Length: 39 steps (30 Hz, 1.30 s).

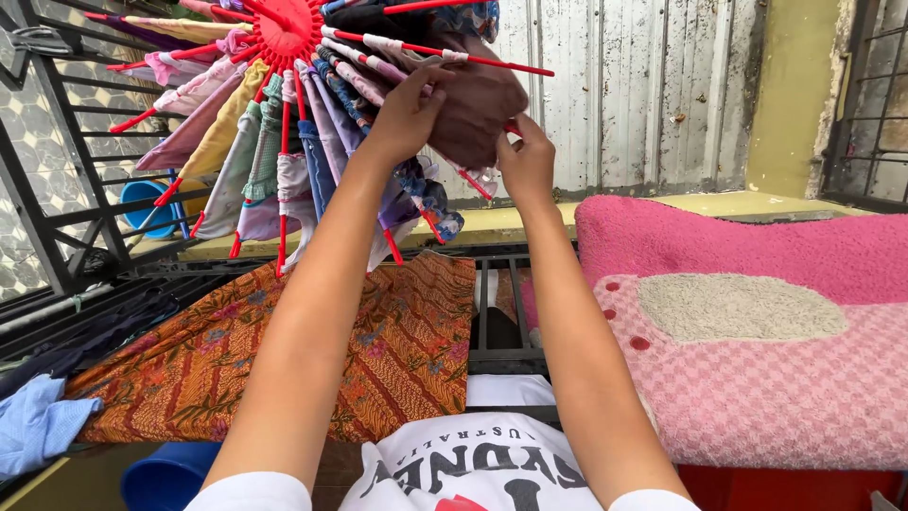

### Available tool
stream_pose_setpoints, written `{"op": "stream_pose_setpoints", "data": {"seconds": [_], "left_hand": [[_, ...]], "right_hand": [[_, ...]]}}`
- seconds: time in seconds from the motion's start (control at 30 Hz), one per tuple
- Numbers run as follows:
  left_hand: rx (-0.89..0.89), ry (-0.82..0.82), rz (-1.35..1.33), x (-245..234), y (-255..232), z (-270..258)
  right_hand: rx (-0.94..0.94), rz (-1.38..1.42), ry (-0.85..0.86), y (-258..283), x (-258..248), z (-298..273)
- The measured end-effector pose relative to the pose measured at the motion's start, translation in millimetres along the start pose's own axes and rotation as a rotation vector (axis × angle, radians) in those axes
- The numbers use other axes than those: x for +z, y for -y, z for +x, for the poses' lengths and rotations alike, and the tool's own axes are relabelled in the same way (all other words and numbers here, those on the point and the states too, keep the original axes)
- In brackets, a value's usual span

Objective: The recorder takes small items of laundry from a basin and hangs them on a circular multi-clip drying rack.

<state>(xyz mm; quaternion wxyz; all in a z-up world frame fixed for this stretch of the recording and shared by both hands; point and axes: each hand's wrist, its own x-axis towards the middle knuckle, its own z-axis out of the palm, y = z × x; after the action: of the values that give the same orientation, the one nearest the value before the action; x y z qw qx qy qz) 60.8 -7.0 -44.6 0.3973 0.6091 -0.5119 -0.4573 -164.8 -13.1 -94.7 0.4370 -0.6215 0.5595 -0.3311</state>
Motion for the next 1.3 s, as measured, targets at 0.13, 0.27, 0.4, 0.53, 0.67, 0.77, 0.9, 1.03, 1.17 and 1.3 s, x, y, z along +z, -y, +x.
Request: {"op": "stream_pose_setpoints", "data": {"seconds": [0.13,0.27,0.4,0.53,0.67,0.77,0.9,1.03,1.17,1.3], "left_hand": [[0.307,-0.063,0.279,-16.1,33.3,-3.6],[0.417,-0.194,0.653,-7.1,-13.6,-11.1],[0.639,-0.003,0.810,-0.1,5.4,-7.9],[0.645,0.079,0.848,-2.7,3.4,0.7],[0.722,0.101,0.879,13.7,-8.4,0.4],[0.778,0.111,0.895,36.0,-12.6,-6.3],[0.708,0.199,0.628,40.1,-21.6,-6.7],[0.663,0.098,0.547,1.7,-18.4,0.0],[0.553,0.168,0.609,-20.8,5.8,0.2],[0.551,0.151,0.670,-31.7,21.5,2.0]], "right_hand": [[0.090,0.148,0.003,45.5,-1.9,-4.1],[-0.041,0.004,0.030,36.2,-6.2,-6.9],[-0.099,0.020,0.092,32.6,-14.3,-15.4],[0.018,-0.064,0.167,25.5,-32.5,-20.0],[0.238,0.291,0.352,-17.4,-46.0,-23.3],[0.262,0.533,0.412,-26.4,-49.9,-27.6],[0.123,0.353,0.309,-2.9,-50.9,-27.9],[0.116,0.185,0.184,27.0,-39.4,-30.7],[-0.165,-0.096,0.091,27.4,-36.3,-27.2],[-0.321,-0.215,0.119,28.8,-53.1,-33.8]]}}
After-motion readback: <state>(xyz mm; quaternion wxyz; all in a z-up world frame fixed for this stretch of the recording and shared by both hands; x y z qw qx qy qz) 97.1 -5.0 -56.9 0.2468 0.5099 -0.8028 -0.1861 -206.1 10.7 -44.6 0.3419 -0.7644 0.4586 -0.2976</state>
